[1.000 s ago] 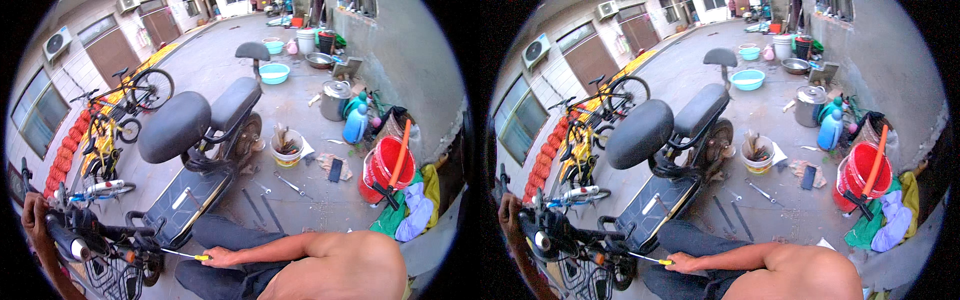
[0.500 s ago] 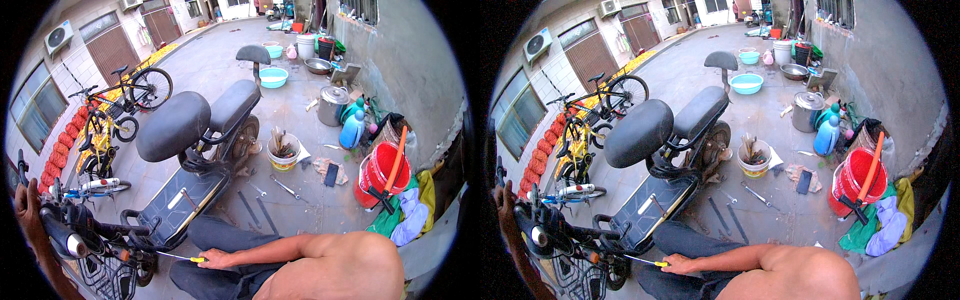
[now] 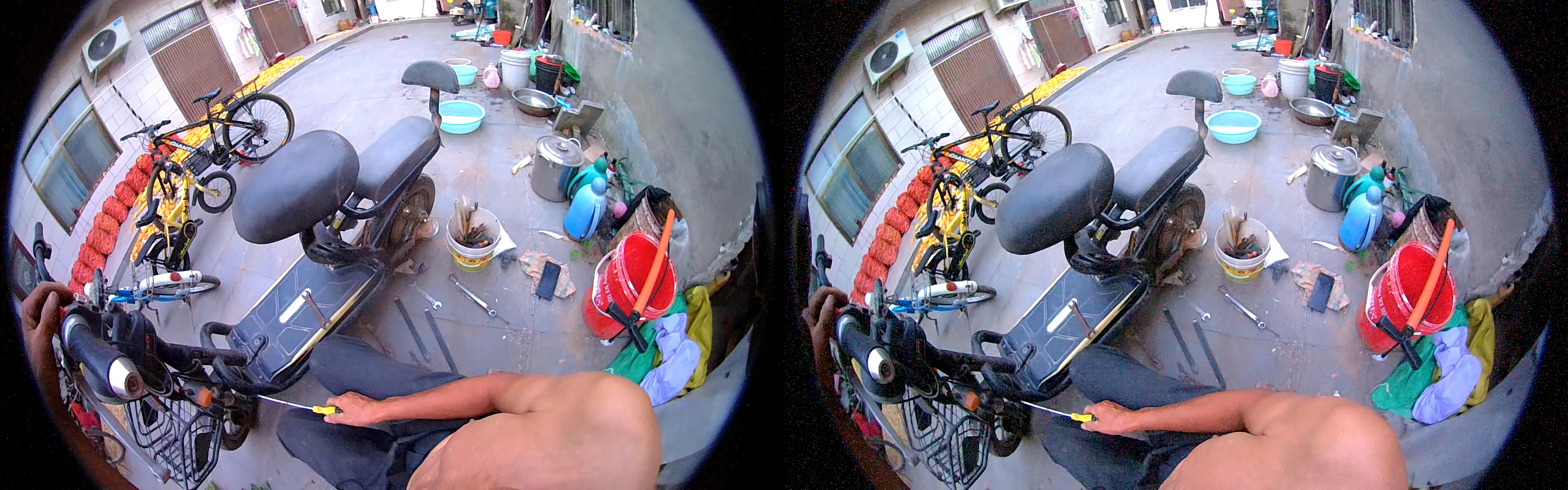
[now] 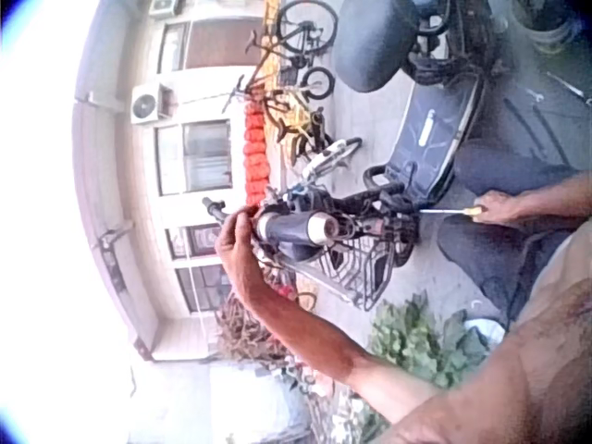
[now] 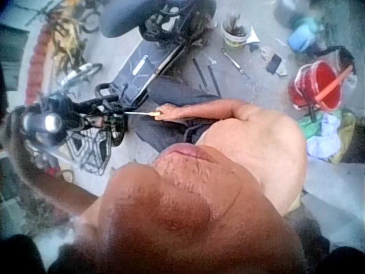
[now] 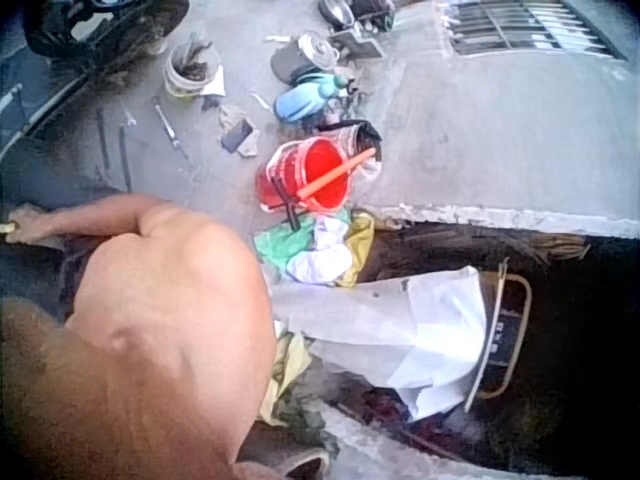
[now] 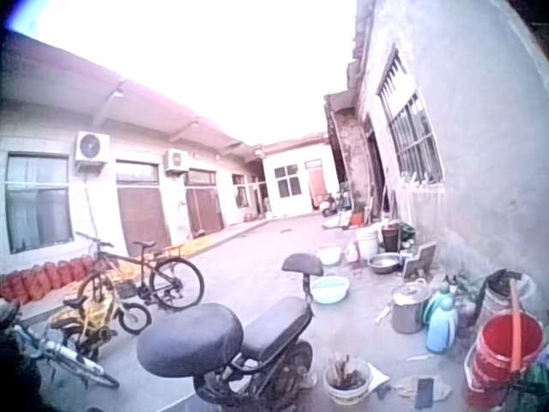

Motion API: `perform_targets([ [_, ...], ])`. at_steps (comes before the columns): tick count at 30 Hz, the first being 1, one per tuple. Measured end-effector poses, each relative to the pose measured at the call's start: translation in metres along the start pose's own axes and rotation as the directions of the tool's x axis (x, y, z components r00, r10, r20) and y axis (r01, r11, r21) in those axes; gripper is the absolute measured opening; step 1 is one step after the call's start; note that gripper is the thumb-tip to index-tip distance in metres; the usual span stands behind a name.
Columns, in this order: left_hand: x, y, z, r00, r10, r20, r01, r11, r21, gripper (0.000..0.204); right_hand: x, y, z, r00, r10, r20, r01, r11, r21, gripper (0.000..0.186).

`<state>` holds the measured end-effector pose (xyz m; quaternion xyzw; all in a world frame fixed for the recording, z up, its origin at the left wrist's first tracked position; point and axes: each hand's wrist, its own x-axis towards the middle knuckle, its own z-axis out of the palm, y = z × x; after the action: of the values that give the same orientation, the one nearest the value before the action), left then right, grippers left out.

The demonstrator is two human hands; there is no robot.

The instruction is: The person sits on the ground and uses a wrench to tighten bolts on the rear wheel hub of a black electric scooter. He then switches to a yellow screwdriver to adjust components near the front handlebars and headlight.

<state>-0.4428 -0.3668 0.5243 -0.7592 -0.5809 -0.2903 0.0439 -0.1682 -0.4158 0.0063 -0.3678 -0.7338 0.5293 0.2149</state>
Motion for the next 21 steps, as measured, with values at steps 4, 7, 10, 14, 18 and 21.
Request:
perform_targets([
  [4, -0.003, 0.033, -0.001, 0.987, -0.124, 0.104, 0.128, 0.991, -0.033, 0.033, -0.003, -0.010, -0.002, 1.000, -0.015, -0.016, 0.015, 1.000, 0.002, 0.048],
  [7, 0.002, 0.024, 0.000, 0.980, -0.130, 0.149, 0.150, 0.980, -0.133, 0.035, -0.002, -0.004, -0.002, 0.999, -0.007, -0.039, 0.006, 1.000, -0.011, 0.047],
  [10, 0.010, 0.014, 0.004, 0.971, -0.109, 0.211, 0.157, 0.962, -0.225, 0.037, -0.003, -0.001, -0.002, 0.999, 0.007, -0.042, -0.007, 1.000, 0.002, 0.046],
  [14, 0.010, 0.015, -0.004, 0.972, -0.111, 0.209, 0.123, 0.991, -0.046, 0.037, -0.002, 0.000, -0.001, 0.999, -0.006, -0.048, 0.008, 0.999, 0.035, 0.046],
  [18, 0.006, 0.019, -0.003, 0.971, -0.034, 0.235, 0.059, 0.993, -0.100, 0.036, -0.002, 0.002, -0.002, 0.999, -0.007, -0.053, 0.008, 1.000, 0.017, 0.047],
  [21, 0.005, 0.018, -0.005, 0.970, 0.008, 0.242, 0.020, 0.994, -0.112, 0.035, 0.003, 0.009, 0.002, 0.997, -0.024, -0.070, 0.025, 0.999, 0.020, 0.049],
])
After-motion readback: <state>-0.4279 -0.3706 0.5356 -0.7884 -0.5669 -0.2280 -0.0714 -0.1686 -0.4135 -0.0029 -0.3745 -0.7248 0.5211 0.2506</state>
